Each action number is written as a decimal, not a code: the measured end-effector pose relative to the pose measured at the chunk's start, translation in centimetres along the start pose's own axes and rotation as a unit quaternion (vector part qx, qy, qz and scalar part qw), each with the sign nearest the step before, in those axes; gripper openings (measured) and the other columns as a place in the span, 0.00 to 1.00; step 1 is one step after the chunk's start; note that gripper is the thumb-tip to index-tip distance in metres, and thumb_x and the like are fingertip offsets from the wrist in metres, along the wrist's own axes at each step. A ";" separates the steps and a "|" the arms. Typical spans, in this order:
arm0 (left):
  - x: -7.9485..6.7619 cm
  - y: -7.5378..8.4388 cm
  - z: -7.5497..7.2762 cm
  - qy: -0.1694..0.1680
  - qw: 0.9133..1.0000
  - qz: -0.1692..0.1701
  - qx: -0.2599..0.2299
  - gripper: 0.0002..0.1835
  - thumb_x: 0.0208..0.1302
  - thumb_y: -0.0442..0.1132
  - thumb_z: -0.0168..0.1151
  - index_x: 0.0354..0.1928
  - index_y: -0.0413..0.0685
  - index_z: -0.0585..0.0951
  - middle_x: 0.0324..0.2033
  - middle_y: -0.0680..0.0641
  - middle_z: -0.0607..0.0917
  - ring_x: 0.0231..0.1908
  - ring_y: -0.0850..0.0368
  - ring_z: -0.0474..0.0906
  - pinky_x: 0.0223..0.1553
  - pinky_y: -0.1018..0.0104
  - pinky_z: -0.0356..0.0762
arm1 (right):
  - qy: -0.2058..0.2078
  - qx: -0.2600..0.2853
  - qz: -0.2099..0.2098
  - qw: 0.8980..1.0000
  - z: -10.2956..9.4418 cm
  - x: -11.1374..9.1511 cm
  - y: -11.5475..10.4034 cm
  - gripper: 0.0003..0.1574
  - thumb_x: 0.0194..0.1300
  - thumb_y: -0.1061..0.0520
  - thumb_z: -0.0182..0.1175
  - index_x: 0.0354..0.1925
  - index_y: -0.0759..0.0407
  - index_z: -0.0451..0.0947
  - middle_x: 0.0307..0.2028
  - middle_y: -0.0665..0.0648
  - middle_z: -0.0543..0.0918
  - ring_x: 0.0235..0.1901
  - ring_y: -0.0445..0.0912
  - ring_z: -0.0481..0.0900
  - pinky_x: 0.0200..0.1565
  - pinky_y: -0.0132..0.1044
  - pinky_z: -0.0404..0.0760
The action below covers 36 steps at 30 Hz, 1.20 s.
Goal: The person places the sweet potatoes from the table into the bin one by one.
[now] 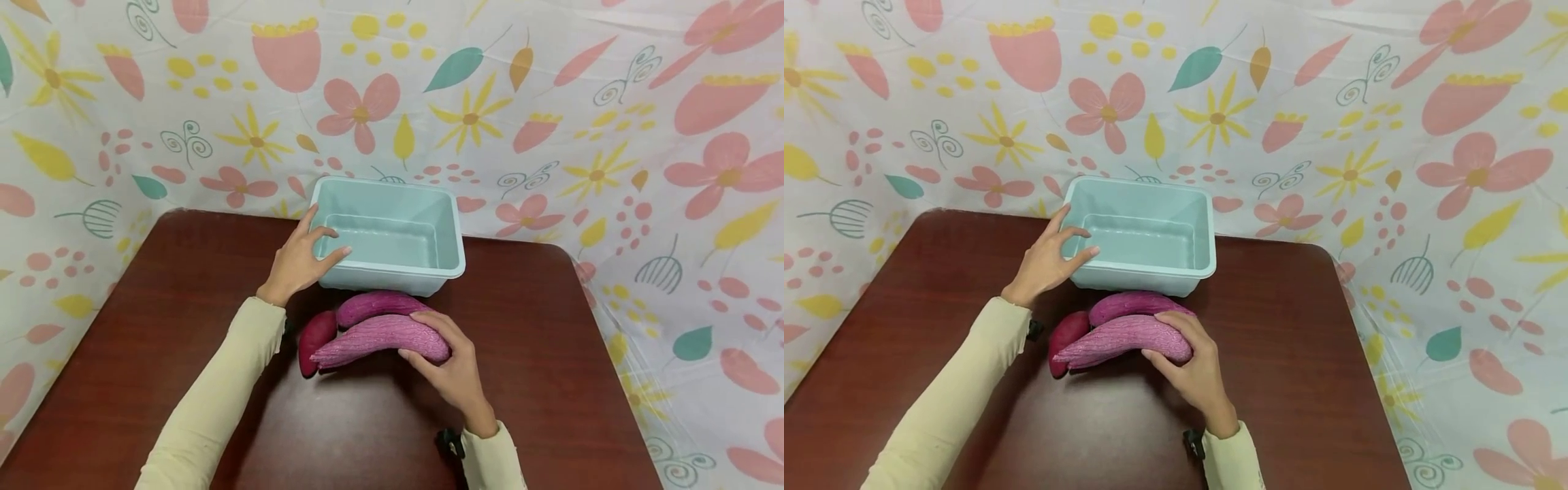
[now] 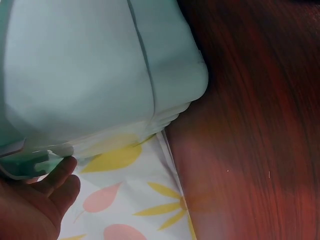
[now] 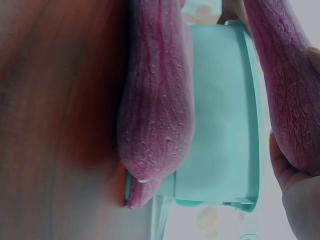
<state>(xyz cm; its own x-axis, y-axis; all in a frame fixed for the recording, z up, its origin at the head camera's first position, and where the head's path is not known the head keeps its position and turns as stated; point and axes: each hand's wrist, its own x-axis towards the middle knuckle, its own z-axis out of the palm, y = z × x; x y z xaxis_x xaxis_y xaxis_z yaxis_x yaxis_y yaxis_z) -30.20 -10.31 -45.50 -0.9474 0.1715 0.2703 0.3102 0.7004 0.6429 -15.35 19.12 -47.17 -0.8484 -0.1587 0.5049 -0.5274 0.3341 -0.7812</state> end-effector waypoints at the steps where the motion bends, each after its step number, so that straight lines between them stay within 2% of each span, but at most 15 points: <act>1: 0.0 0.0 0.0 0.000 1.000 -0.001 0.002 0.27 0.63 0.71 0.58 0.52 0.62 0.82 0.81 0.53 0.51 0.71 0.42 0.69 0.38 0.45 0.79 | 0.004 0.005 -0.004 1.000 -0.1 0.1 0.1 0.35 0.49 0.66 0.78 0.56 0.56 0.81 0.54 0.58 0.84 0.59 0.44 0.79 0.64 0.27 0.70; 12: 0.1 0.2 -0.1 0.002 1.000 -0.002 0.013 0.26 0.64 0.70 0.58 0.51 0.62 0.82 0.81 0.51 0.52 0.69 0.43 0.72 0.38 0.42 0.79 | 0.021 0.006 -0.020 1.000 -0.5 1.7 0.1 0.35 0.48 0.65 0.79 0.56 0.56 0.82 0.52 0.58 0.84 0.55 0.44 0.80 0.61 0.27 0.71; 19: 0.0 0.3 0.0 -0.004 1.000 0.002 0.013 0.26 0.64 0.69 0.58 0.52 0.60 0.82 0.81 0.53 0.50 0.68 0.42 0.72 0.33 0.50 0.78 | 0.042 0.009 -0.016 0.999 -1.6 3.8 -3.1 0.31 0.47 0.72 0.76 0.52 0.68 0.81 0.49 0.66 0.84 0.53 0.39 0.80 0.58 0.25 0.72; 26: 0.0 0.3 0.0 -0.002 1.000 0.002 0.016 0.26 0.65 0.69 0.58 0.52 0.60 0.83 0.81 0.50 0.52 0.65 0.41 0.75 0.31 0.52 0.77 | 0.056 -0.001 -0.006 0.998 -2.1 5.5 -2.9 0.31 0.49 0.71 0.76 0.53 0.67 0.81 0.50 0.66 0.84 0.52 0.37 0.79 0.56 0.25 0.72; 32: 0.1 0.3 0.1 -0.013 1.000 0.002 0.017 0.28 0.64 0.71 0.57 0.54 0.62 0.82 0.81 0.52 0.50 0.63 0.43 0.77 0.25 0.59 0.73 | 0.073 0.005 0.010 0.997 -2.0 6.5 -2.8 0.30 0.50 0.70 0.75 0.54 0.66 0.82 0.51 0.66 0.84 0.51 0.35 0.79 0.54 0.26 0.73; 36: 0.0 0.2 0.0 -0.011 1.000 -0.002 0.019 0.30 0.64 0.73 0.55 0.55 0.62 0.82 0.81 0.53 0.49 0.62 0.42 0.79 0.26 0.58 0.73 | 0.085 0.006 0.013 0.996 -1.7 7.5 -2.7 0.30 0.52 0.69 0.75 0.55 0.66 0.81 0.51 0.66 0.84 0.48 0.35 0.79 0.52 0.27 0.74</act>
<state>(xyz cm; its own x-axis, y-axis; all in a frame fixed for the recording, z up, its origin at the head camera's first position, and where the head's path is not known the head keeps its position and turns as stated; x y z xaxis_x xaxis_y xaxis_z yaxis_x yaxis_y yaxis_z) -30.13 -10.21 -45.34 -0.9499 0.1839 0.2527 0.3046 0.7260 0.6165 -20.24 18.59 -40.67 -0.8422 0.0096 0.5391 -0.5072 0.3251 -0.7982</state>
